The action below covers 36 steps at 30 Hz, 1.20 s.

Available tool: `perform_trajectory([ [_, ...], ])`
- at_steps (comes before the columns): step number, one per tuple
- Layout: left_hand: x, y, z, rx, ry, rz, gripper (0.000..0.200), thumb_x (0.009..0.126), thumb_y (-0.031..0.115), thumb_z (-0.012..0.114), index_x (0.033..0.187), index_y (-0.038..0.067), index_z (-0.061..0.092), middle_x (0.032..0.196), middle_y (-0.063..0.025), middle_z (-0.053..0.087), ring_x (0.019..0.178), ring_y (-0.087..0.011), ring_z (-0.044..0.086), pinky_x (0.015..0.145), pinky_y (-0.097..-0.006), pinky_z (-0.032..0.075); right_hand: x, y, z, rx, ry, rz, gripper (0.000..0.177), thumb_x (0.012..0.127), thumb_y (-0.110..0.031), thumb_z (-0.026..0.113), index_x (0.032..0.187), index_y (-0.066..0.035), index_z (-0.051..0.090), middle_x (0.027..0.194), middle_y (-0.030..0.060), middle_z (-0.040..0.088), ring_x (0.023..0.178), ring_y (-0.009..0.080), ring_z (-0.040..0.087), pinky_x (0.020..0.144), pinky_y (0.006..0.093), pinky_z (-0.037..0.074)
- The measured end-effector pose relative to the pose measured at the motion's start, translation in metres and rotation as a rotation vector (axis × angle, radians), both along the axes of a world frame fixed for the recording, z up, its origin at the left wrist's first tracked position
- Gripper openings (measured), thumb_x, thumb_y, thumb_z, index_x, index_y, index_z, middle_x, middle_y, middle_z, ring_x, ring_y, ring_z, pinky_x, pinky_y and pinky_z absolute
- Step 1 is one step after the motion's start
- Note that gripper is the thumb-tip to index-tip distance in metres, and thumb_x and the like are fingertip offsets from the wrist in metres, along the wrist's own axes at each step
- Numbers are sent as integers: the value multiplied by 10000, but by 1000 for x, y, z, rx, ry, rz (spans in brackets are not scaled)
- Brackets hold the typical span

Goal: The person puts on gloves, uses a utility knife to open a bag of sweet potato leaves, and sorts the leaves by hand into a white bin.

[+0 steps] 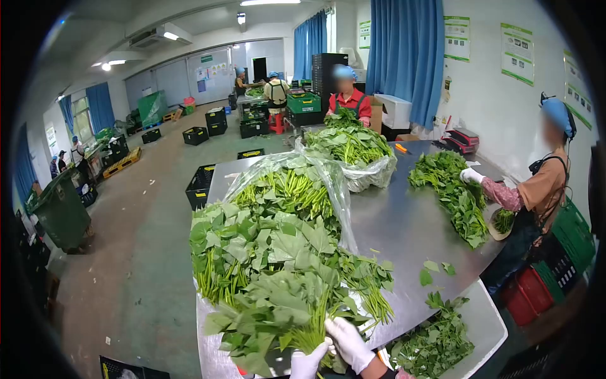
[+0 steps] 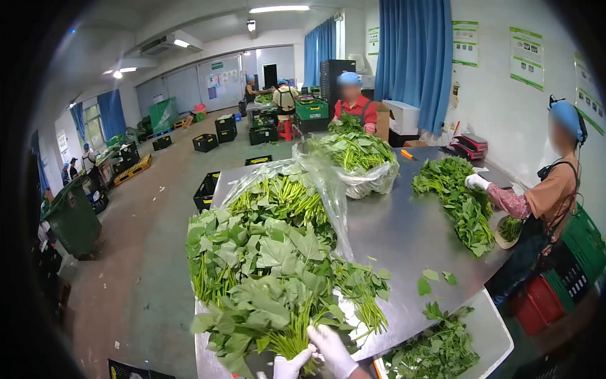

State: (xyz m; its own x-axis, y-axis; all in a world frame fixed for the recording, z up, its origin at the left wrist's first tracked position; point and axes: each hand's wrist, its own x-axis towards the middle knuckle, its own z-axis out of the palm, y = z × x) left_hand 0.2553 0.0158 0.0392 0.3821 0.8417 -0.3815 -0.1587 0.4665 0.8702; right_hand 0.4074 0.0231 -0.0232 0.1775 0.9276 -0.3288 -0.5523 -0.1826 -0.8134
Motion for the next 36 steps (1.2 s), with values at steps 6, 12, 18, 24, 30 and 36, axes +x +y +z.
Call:
perform_trajectory([
  [6, -28, -3, 4, 32, -23, -13, 176, 864, 73, 694, 1000, -40, 694, 892, -68, 716, 743, -105, 648, 658, -248, 504, 57, 26, 23, 122, 327, -184, 300, 984, -218, 544, 1188, 1, 563, 1103, 120, 645, 970, 238, 646, 805, 383, 558],
  [12, -55, -3, 1, -142, -51, 82, 369, 857, 223, 720, 1098, -48, 652, 958, -153, 692, 802, -184, 662, 668, -256, 521, 105, 28, 31, 59, 481, -221, 417, 988, -374, 529, 1170, 1, 533, 1224, 207, 604, 1007, 314, 631, 779, 394, 564],
  [18, -57, 11, 9, 72, -374, 412, 89, 897, 24, 590, 983, 0, 587, 822, -62, 602, 728, -142, 588, 674, -264, 505, 169, -11, 15, 215, 295, -528, 404, 954, -380, 601, 1135, -21, 553, 990, 123, 629, 750, 194, 606, 616, 298, 507],
  [24, -37, 12, -24, 244, -249, 525, 135, 888, -4, 615, 1022, 10, 597, 900, -52, 616, 774, -136, 593, 703, -263, 497, 127, -16, 33, -52, -404, -458, 192, 965, -195, 594, 985, -21, 673, 692, 4, 606, 519, 68, 531, 482, 204, 411],
  [30, -36, 13, 5, 224, -295, 529, 167, 907, 3, 614, 1073, 15, 598, 956, -46, 627, 801, -123, 601, 702, -258, 507, 67, 72, -9, -162, -1389, -19, 302, 907, -323, 550, 1064, -87, 656, 840, 158, 688, 683, 288, 660, 644, 411, 525],
  [36, -38, 9, -1, 284, -205, 597, 94, 897, -11, 614, 986, 10, 593, 873, -59, 607, 736, -127, 575, 635, -249, 487, 68, 55, -4, -260, -1582, -111, 249, 884, -309, 537, 1012, -131, 655, 900, 174, 694, 868, 371, 663, 752, 466, 508],
])
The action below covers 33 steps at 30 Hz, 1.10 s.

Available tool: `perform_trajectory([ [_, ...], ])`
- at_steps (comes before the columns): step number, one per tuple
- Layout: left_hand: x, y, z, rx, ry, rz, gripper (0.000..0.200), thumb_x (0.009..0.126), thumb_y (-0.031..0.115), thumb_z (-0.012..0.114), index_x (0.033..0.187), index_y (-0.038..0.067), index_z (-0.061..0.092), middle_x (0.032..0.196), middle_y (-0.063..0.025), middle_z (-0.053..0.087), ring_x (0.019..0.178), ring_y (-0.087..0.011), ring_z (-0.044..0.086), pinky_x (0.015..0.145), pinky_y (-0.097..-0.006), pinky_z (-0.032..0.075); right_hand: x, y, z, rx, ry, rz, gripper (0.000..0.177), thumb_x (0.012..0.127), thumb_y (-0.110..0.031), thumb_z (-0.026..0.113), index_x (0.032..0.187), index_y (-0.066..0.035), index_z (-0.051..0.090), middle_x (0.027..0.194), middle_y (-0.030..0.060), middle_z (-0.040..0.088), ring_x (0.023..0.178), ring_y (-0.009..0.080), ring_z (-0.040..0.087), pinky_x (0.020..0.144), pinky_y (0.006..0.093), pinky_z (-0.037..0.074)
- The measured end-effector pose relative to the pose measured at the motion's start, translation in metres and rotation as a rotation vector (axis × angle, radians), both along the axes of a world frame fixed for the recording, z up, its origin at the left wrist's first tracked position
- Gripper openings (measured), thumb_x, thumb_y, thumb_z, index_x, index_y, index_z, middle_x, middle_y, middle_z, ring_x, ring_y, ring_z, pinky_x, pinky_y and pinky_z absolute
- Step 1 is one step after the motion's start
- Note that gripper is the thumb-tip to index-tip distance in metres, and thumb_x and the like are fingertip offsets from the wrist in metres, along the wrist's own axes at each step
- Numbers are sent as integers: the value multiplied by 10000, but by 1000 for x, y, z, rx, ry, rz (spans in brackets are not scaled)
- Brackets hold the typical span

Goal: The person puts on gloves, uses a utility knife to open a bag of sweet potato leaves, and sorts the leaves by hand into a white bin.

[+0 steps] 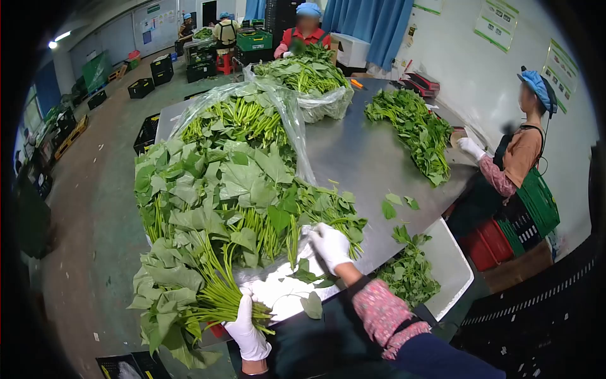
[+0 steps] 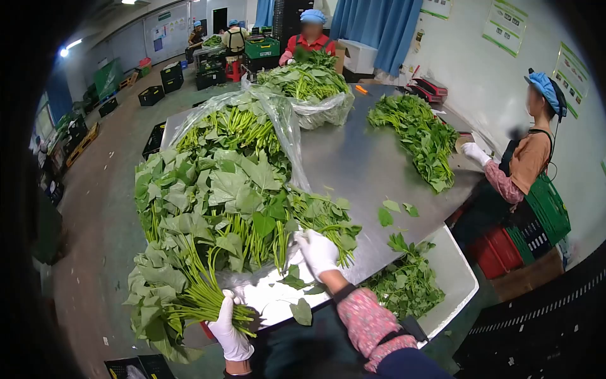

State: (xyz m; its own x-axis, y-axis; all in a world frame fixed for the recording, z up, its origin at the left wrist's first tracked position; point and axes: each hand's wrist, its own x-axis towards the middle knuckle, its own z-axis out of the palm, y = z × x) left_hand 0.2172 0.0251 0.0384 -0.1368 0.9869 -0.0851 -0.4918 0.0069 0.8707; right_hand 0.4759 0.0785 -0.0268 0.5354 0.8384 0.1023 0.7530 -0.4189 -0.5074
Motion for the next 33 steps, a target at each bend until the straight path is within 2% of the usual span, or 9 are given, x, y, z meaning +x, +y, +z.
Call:
perform_trajectory([
  [3, 2, -5, 8, -106, -8, -8, 86, 894, -5, 624, 974, 15, 599, 848, -51, 607, 724, -124, 574, 633, -244, 481, 12, -43, 13, 489, -58, 80, 389, 896, -176, 562, 1285, -185, 577, 848, 143, 689, 775, 325, 672, 726, 427, 525],
  [4, 4, -6, 18, -150, -11, -47, 86, 894, -2, 626, 974, 16, 601, 842, -47, 607, 720, -123, 574, 634, -243, 481, 3, -63, 48, 232, 295, -51, 614, 885, -116, 587, 1463, -196, 396, 824, 126, 677, 672, 245, 665, 680, 352, 538],
  [5, 8, -8, 23, -192, -13, -89, 86, 894, 1, 628, 975, 17, 602, 835, -44, 608, 717, -123, 574, 635, -242, 481, -3, -76, 65, 364, 450, -34, 680, 894, -60, 589, 1509, -157, 313, 811, 82, 676, 612, 128, 624, 631, 270, 524],
  [11, 50, -19, 14, -92, -44, -147, 109, 866, -17, 666, 971, 12, 659, 856, -39, 661, 750, -119, 626, 702, -252, 495, -31, -107, 79, 676, 945, 85, 357, 922, -33, 624, 1268, 22, 552, 896, 38, 689, 705, 52, 596, 646, 199, 496],
  [15, 59, -15, 14, -51, -29, -186, 122, 854, -22, 680, 971, 10, 669, 896, -37, 676, 786, -115, 636, 745, -257, 501, -62, -110, 79, 612, 523, 149, 238, 877, 15, 659, 1113, 36, 637, 911, 83, 720, 723, 88, 654, 646, 227, 525],
  [19, 58, -9, 20, -45, -137, -269, 213, 846, -43, 689, 1049, 11, 656, 993, -36, 675, 877, -118, 637, 810, -261, 513, -89, -107, 84, 614, 21, 360, 255, 800, 8, 709, 1052, -10, 678, 883, 147, 709, 743, 276, 704, 654, 329, 544],
  [24, 46, -4, 11, -42, -142, -286, 231, 837, -54, 692, 1054, 13, 653, 995, -42, 676, 878, -122, 639, 805, -260, 515, -96, -105, 91, 576, -228, 507, 271, 768, -21, 725, 1035, -41, 685, 835, 100, 679, 702, 264, 660, 605, 342, 520],
  [28, 43, -6, 7, -68, -109, -254, 222, 837, -63, 682, 1046, 7, 651, 985, -55, 678, 855, -127, 645, 790, -259, 521, -92, -105, 91, 485, -148, 563, 218, 806, -78, 694, 1023, -63, 688, 861, 67, 661, 713, 235, 624, 634, 329, 504],
  [33, 33, -8, 5, -71, 2, -337, 191, 864, -26, 668, 1054, -10, 660, 969, -49, 687, 821, -108, 642, 755, -252, 518, -75, -101, 93, 344, 542, 415, 253, 875, -191, 706, 1065, -25, 699, 858, 90, 678, 746, 160, 636, 698, 269, 497],
])
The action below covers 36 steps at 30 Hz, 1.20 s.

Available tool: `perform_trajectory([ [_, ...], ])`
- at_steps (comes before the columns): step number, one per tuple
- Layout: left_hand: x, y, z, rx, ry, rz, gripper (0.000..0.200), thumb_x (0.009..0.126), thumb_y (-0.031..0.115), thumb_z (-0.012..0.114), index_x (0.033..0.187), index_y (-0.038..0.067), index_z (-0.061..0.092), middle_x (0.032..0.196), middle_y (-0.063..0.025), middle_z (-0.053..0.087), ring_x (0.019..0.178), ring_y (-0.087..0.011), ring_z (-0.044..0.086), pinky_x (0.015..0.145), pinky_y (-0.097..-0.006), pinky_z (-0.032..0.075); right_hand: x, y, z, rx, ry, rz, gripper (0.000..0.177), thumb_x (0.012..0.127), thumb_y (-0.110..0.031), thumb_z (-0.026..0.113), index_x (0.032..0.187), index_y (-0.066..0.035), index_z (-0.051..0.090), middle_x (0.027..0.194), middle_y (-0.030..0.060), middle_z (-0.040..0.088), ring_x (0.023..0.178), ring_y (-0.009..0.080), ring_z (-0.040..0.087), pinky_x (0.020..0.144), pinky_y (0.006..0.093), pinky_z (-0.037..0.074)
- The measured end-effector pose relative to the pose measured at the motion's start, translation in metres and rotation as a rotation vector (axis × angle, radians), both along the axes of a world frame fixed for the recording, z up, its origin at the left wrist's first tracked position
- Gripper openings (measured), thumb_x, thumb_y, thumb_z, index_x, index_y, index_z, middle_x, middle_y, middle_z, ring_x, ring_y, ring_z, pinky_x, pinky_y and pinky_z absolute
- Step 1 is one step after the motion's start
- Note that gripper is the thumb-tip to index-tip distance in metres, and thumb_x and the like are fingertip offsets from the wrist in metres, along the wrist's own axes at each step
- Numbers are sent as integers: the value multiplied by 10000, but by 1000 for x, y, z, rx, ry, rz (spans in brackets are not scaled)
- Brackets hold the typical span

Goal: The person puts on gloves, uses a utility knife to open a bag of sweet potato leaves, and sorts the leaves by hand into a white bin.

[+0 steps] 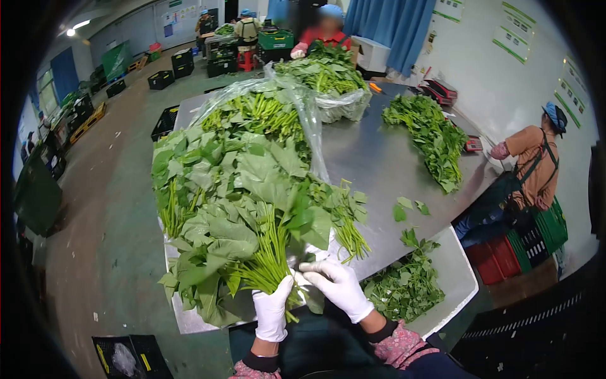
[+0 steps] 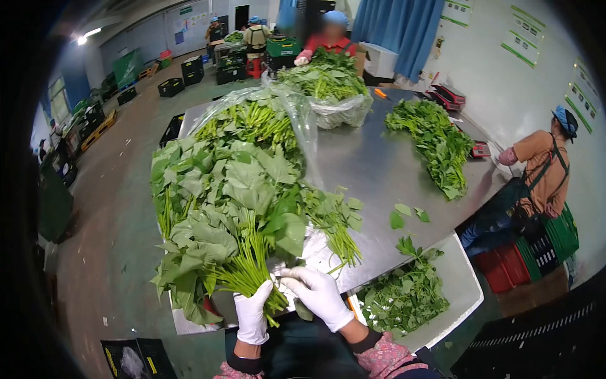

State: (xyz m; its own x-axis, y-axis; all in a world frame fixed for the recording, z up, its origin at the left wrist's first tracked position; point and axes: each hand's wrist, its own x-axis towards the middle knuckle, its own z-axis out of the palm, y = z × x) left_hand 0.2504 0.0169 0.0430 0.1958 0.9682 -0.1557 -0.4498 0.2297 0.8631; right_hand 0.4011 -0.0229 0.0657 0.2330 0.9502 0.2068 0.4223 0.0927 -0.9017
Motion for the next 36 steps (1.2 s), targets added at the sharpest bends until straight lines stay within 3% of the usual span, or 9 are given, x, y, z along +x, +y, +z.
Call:
perform_trajectory([
  [3, 0, -10, -1, -25, 127, -109, 189, 885, 14, 660, 1071, -23, 664, 988, -45, 688, 823, -91, 633, 738, -239, 507, -2, 7, -12, -164, 386, 26, 215, 873, -175, 712, 1027, -27, 681, 828, 50, 648, 706, 108, 568, 645, 248, 462],
  [4, 0, -12, -11, -27, 172, -112, 218, 878, 16, 671, 1093, -19, 654, 1008, -40, 683, 833, -88, 631, 746, -244, 508, -1, 11, -25, 45, 48, 7, 168, 875, -161, 706, 971, -29, 666, 785, 5, 607, 667, 85, 503, 614, 247, 437],
  [12, -2, -10, -10, -94, -55, -137, 351, 805, -92, 678, 1135, 5, 607, 1023, -75, 667, 871, -151, 664, 787, -280, 552, 2, 3, -23, -1, 214, 108, 151, 903, -154, 662, 966, -17, 673, 851, 47, 621, 700, 113, 589, 649, 247, 473],
  [17, -5, -4, 12, -93, -112, -40, 209, 857, -43, 617, 1063, -29, 588, 882, -122, 674, 758, -211, 685, 643, -328, 593, 82, 15, -69, 53, -362, -450, 162, 882, -194, 627, 926, -44, 672, 926, 141, 640, 904, 335, 595, 797, 419, 474],
  [20, -9, 1, -2, -103, -157, -36, 197, 866, -17, 604, 1059, -41, 576, 872, -128, 656, 745, -218, 663, 643, -331, 576, 126, 18, -91, -166, -797, -689, 213, 846, -246, 651, 981, -84, 682, 916, 120, 637, 885, 325, 600, 787, 428, 490],
  [25, -2, 2, -26, -258, -352, -249, 299, 854, -17, 595, 1144, -76, 554, 899, -129, 628, 788, -213, 616, 747, -339, 534, 176, 27, -140, -423, -238, -468, 204, 877, -229, 666, 975, -53, 633, 741, 68, 625, 578, 215, 571, 584, 368, 491],
  [28, -4, 1, -35, -301, -411, -336, 284, 848, -5, 599, 1122, -66, 561, 916, -136, 621, 817, -229, 610, 774, -353, 527, 184, 29, -120, -529, 548, -319, 171, 891, -194, 668, 943, -36, 631, 675, 16, 592, 496, 91, 481, 466, 266, 406],
  [29, -5, 1, -38, -298, -422, -363, 275, 847, -2, 599, 1112, -63, 562, 923, -139, 618, 829, -234, 608, 781, -357, 525, 179, 25, -106, -468, 636, -314, 131, 898, -162, 663, 879, -35, 642, 671, -16, 563, 443, 33, 411, 419, 199, 311],
  [36, -1, -15, 16, -106, -271, -182, 237, 820, -59, 610, 1054, -27, 594, 960, -112, 637, 851, -226, 643, 796, -360, 544, 163, 0, -69, 57, 1054, -75, 157, 935, -123, 607, 1004, 10, 656, 802, 29, 607, 567, 81, 514, 505, 187, 388],
])
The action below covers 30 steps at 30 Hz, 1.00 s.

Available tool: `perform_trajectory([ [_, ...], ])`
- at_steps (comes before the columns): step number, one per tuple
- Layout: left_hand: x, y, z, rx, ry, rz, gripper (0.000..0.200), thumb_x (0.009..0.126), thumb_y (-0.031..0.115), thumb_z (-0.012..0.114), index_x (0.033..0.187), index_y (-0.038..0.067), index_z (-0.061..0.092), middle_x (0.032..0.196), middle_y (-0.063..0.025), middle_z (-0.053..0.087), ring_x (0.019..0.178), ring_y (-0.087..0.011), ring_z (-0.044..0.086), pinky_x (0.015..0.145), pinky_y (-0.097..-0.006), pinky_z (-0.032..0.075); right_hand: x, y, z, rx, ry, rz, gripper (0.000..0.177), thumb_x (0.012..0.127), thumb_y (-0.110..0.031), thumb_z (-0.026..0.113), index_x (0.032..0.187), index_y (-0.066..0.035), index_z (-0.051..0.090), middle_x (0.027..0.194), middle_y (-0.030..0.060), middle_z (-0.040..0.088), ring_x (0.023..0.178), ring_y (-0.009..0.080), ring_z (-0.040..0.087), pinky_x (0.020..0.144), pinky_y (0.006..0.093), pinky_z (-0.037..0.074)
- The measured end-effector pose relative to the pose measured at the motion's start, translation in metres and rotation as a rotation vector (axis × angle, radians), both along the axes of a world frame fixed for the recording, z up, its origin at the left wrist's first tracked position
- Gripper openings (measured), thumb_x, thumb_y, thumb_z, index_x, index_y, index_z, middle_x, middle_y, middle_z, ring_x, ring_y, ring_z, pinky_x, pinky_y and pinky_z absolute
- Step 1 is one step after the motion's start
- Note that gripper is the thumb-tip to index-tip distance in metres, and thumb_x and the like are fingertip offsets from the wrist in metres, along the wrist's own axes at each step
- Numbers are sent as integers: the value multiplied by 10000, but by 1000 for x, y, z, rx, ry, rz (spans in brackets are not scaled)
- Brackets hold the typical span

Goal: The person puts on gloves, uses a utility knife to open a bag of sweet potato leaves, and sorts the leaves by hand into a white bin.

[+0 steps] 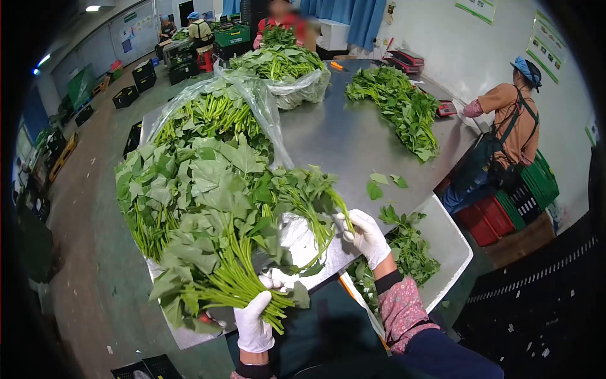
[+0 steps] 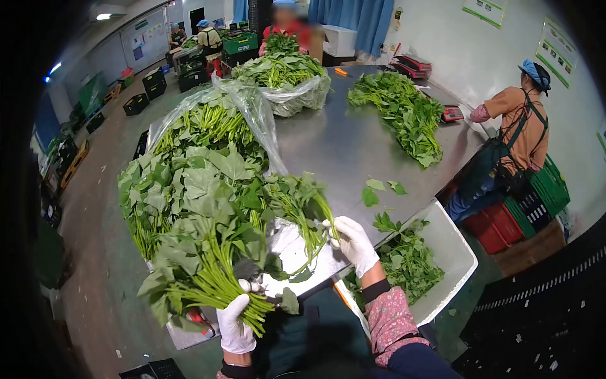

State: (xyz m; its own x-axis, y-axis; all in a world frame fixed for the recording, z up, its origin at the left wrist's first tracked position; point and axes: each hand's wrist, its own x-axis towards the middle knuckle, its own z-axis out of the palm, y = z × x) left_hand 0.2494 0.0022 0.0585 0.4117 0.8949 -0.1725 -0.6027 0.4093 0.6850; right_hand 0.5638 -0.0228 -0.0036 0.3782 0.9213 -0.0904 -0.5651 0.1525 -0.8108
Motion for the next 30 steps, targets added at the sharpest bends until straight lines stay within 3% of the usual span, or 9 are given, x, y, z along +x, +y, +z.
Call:
perform_trajectory([
  [9, 12, -7, -10, 114, 220, 77, 204, 840, -49, 638, 1037, -13, 599, 909, -71, 631, 778, -163, 631, 714, -304, 529, 22, 5, -27, -494, -766, -254, 144, 903, -169, 635, 913, -32, 592, 690, 25, 628, 596, 88, 607, 551, 247, 465],
  [12, 19, -7, -14, 69, 254, 121, 173, 848, -38, 645, 1013, -6, 609, 870, -56, 633, 728, -149, 622, 667, -281, 517, -2, -2, 8, -370, -1300, -505, 156, 879, -168, 650, 914, -29, 588, 692, 67, 642, 617, 148, 636, 593, 291, 491],
  [13, 20, -5, -18, 71, 264, 128, 166, 850, -38, 645, 1009, -5, 611, 857, -54, 633, 722, -148, 620, 657, -279, 513, -15, -4, 28, -435, -954, -340, 180, 868, -204, 641, 924, -43, 586, 720, 127, 655, 691, 256, 673, 644, 360, 515],
  [14, 19, -6, -20, 72, 280, 129, 159, 852, -38, 644, 1004, -3, 614, 845, -51, 634, 715, -147, 618, 648, -277, 510, -4, 1, 8, -466, -1228, -339, 181, 876, -234, 613, 919, -60, 592, 752, 155, 661, 731, 353, 667, 665, 418, 518],
  [16, 22, -8, -18, 96, 292, 158, 129, 871, -11, 642, 998, 1, 623, 816, -50, 635, 699, -136, 614, 627, -263, 497, 8, 6, -11, -700, -1789, -299, 190, 890, -255, 591, 918, -67, 592, 750, 152, 664, 749, 362, 669, 665, 454, 510],
  [19, 25, -7, -20, 94, 318, 193, 134, 872, 19, 661, 1001, 7, 627, 816, -50, 637, 692, -127, 611, 615, -248, 489, 14, 11, -1, -636, -1817, -513, 179, 904, -254, 603, 958, -84, 590, 730, 141, 638, 634, 279, 631, 614, 395, 496],
  [23, 28, -6, -20, 108, 343, 247, 127, 868, 15, 666, 989, 12, 626, 797, -44, 634, 681, -125, 606, 605, -241, 482, 17, 12, 18, -385, -1107, -608, 230, 931, -248, 622, 1030, -47, 570, 753, 85, 656, 505, 161, 581, 485, 302, 462],
  [28, 33, -6, -16, 119, 295, 299, 71, 874, 16, 655, 939, 20, 627, 765, -37, 624, 669, -123, 593, 609, -247, 472, 14, 7, -8, -117, 20, -233, 203, 980, -121, 549, 1117, 29, 544, 814, 95, 655, 521, 119, 569, 464, 229, 466],
  [30, 36, -6, -9, 116, 318, 318, 49, 878, 19, 650, 920, 22, 624, 763, -36, 622, 670, -125, 588, 626, -258, 472, 0, 4, -6, -13, 71, -148, 237, 969, -90, 552, 1167, 35, 527, 870, 105, 655, 610, 137, 602, 540, 241, 501],
])
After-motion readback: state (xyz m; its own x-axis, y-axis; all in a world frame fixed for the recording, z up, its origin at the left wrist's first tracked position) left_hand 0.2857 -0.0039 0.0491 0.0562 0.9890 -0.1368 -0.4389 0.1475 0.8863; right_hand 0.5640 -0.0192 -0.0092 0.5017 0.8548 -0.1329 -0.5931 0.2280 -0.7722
